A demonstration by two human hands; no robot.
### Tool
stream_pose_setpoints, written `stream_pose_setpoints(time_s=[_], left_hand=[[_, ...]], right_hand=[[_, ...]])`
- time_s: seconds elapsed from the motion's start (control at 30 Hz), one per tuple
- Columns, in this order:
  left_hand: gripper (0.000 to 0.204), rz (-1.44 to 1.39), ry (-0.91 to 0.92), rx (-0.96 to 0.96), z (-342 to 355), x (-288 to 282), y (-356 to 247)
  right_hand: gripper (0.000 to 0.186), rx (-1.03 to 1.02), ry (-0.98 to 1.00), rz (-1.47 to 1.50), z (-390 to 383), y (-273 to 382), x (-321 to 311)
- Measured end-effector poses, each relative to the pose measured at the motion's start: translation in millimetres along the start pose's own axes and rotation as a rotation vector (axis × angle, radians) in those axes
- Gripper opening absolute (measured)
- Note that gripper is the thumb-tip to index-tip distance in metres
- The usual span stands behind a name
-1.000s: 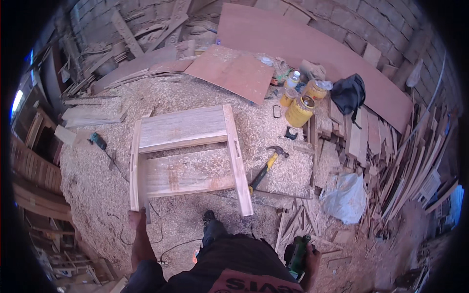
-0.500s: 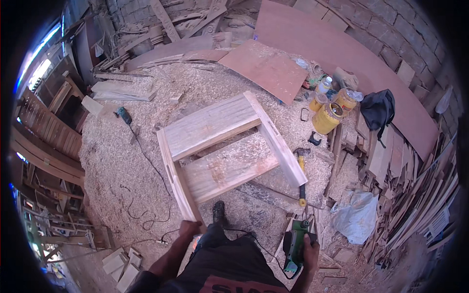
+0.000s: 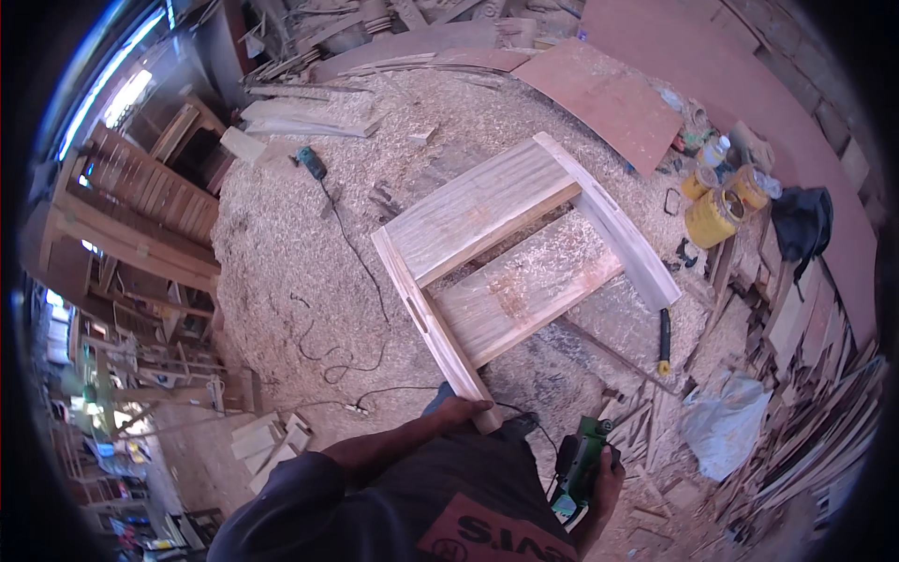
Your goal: Assembling a wooden structure using a hammer and smoothing surfaces with an electric planer.
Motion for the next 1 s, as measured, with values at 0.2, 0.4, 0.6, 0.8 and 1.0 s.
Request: stream_pose_setpoints(time_s=[0.2, 0.4, 0.6, 0.8, 1.0], left_hand=[[0.045, -0.132, 0.531, -0.15, -12, -68, -46], [0.045, 0.384, -0.495, 0.92, 94, -279, -214], [0.082, 0.571, -0.723, 0.732, 136, -297, -348], [0.087, 0.629, -0.666, 0.621, 126, -280, -329], [0.089, 0.429, -0.68, 0.674, 128, -295, -221]], right_hand=[[0.049, 0.021, -0.255, -0.001, -31, -33, -1], [0.052, 0.057, -0.407, -0.072, -73, -23, 19], [0.053, 0.181, -0.386, 0.01, -105, -5, 36], [0.051, 0.196, -0.358, 0.005, -102, 19, 53], [0.054, 0.132, -0.279, -0.081, -63, 13, 38]])
Point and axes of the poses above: each hand's wrist, its own z-axis towards the middle knuckle, its own x-axis out of the palm, y = z × x, the point moved 3 cm from there along z, towards the middle knuckle, and after that the axes turned 3 degrees about -x, right-handed, at the moved point
